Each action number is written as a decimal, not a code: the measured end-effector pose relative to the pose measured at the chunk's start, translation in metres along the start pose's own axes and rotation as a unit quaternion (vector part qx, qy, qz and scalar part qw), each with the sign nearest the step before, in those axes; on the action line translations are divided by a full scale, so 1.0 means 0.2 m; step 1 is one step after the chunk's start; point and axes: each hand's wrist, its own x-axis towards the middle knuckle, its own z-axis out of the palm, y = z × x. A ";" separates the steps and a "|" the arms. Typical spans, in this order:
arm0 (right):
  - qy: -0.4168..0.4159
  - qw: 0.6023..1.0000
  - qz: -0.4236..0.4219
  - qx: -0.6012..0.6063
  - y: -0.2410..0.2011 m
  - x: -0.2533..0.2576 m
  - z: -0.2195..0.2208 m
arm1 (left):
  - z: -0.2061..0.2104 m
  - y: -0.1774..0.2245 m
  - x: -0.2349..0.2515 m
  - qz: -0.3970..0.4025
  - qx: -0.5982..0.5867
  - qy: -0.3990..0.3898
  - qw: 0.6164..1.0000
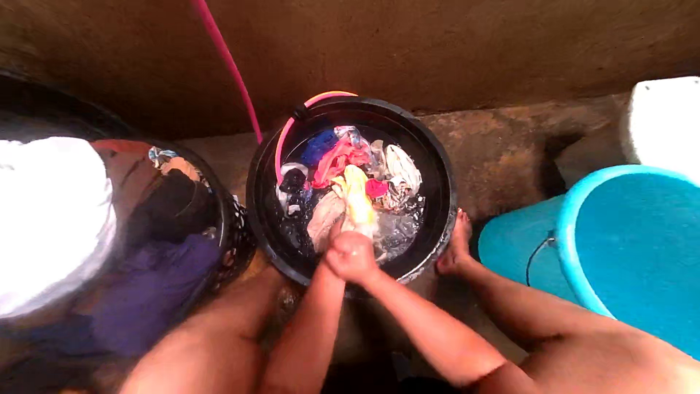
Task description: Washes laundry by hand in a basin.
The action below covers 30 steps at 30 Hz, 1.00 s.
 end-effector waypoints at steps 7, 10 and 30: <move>-0.170 0.930 0.323 0.035 0.81 0.24 -0.14 | -0.28 -0.16 0.34 -0.043 -0.102 -0.006 0.994; -0.243 0.923 0.281 -0.102 0.89 0.17 -0.13 | -0.35 -0.30 0.44 -0.072 0.053 0.100 0.991; -0.013 0.912 0.157 0.379 0.69 0.22 -0.65 | -0.25 -0.04 0.26 0.071 -0.102 0.008 0.992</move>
